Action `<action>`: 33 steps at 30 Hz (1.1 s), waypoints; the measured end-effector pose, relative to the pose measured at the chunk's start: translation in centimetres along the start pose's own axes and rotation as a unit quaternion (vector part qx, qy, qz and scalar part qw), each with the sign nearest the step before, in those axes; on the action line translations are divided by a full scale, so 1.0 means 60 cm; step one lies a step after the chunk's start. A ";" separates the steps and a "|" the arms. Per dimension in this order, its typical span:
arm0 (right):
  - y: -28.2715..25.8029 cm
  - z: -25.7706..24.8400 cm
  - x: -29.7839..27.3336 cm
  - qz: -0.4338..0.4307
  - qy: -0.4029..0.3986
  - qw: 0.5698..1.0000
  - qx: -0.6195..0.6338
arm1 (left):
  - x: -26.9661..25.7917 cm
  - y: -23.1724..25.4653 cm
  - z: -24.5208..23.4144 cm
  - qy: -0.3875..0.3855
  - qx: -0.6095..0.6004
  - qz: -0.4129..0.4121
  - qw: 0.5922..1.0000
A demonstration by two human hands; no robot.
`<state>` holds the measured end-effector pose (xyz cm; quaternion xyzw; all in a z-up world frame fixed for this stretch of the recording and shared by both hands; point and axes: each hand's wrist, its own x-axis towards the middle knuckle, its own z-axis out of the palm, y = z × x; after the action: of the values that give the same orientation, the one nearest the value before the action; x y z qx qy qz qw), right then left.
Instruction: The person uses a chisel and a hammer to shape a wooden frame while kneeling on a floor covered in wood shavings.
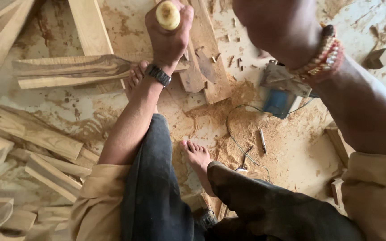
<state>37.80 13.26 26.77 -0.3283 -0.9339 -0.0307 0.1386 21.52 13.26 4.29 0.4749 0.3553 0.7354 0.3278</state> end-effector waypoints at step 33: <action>-0.013 0.043 -0.183 0.213 0.042 0.927 0.306 | -0.041 0.071 -0.048 0.013 -0.117 -0.114 0.987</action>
<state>44.88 6.43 21.24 -0.4593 -0.7994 0.2732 0.2745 19.03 8.36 5.81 0.3799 0.3231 0.7359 0.4579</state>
